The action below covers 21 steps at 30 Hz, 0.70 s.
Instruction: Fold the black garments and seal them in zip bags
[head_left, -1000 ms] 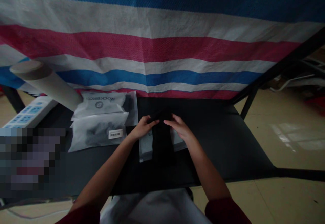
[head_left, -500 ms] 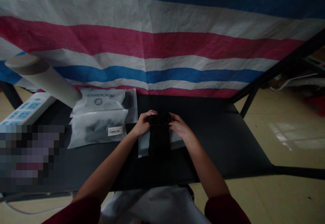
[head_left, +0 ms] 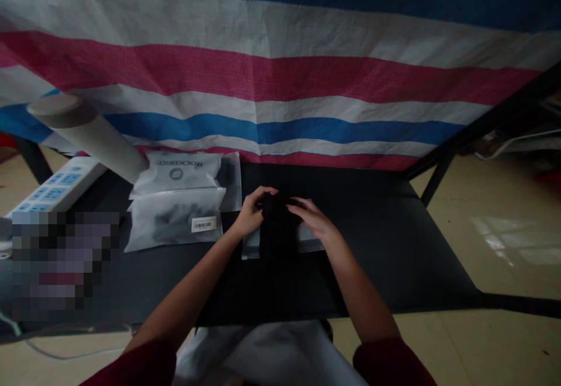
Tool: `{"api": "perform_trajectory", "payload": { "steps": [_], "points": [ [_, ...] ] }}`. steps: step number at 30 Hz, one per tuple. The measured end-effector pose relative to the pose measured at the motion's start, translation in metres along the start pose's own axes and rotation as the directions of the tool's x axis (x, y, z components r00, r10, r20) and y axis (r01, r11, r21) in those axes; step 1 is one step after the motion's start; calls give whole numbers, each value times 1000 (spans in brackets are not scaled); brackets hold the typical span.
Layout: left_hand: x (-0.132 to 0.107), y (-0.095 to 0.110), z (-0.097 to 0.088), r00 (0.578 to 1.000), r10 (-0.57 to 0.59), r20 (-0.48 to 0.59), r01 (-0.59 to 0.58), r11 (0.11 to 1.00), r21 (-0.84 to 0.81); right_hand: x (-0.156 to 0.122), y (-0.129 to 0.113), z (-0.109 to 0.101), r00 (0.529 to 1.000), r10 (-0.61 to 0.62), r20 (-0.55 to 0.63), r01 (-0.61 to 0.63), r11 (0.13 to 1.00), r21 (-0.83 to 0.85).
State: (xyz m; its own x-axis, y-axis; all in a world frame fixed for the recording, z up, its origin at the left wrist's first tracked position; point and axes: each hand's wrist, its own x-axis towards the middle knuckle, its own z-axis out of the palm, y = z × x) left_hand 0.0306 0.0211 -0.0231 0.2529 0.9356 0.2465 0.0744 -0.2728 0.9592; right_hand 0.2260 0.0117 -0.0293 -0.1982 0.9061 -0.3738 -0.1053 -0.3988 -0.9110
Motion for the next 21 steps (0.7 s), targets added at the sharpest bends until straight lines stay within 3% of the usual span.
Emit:
{"api": "perform_trajectory", "payload": {
  "steps": [3,6,9,14,18,21],
  "points": [
    [0,2,2,991,-128,-30,123,982,-143,0,-2,0,995,-91,-29,93,994,55],
    [-2,5,7,974,-221,55,227,942,-246,1,-4,-1,984,-123,-129,137,984,113],
    [-6,6,16,950,-278,143,306,919,-248,4,-5,-3,976,-96,-196,130,977,169],
    [-11,-4,29,968,-247,49,250,964,-90,4,-5,-1,978,-92,-189,120,983,142],
    [-10,-12,27,983,-179,41,179,984,-8,-2,-7,0,986,-103,-128,116,988,102],
    [-9,-12,24,981,-195,20,195,980,-24,-4,-8,0,990,-109,-86,114,992,58]
  ]
}}
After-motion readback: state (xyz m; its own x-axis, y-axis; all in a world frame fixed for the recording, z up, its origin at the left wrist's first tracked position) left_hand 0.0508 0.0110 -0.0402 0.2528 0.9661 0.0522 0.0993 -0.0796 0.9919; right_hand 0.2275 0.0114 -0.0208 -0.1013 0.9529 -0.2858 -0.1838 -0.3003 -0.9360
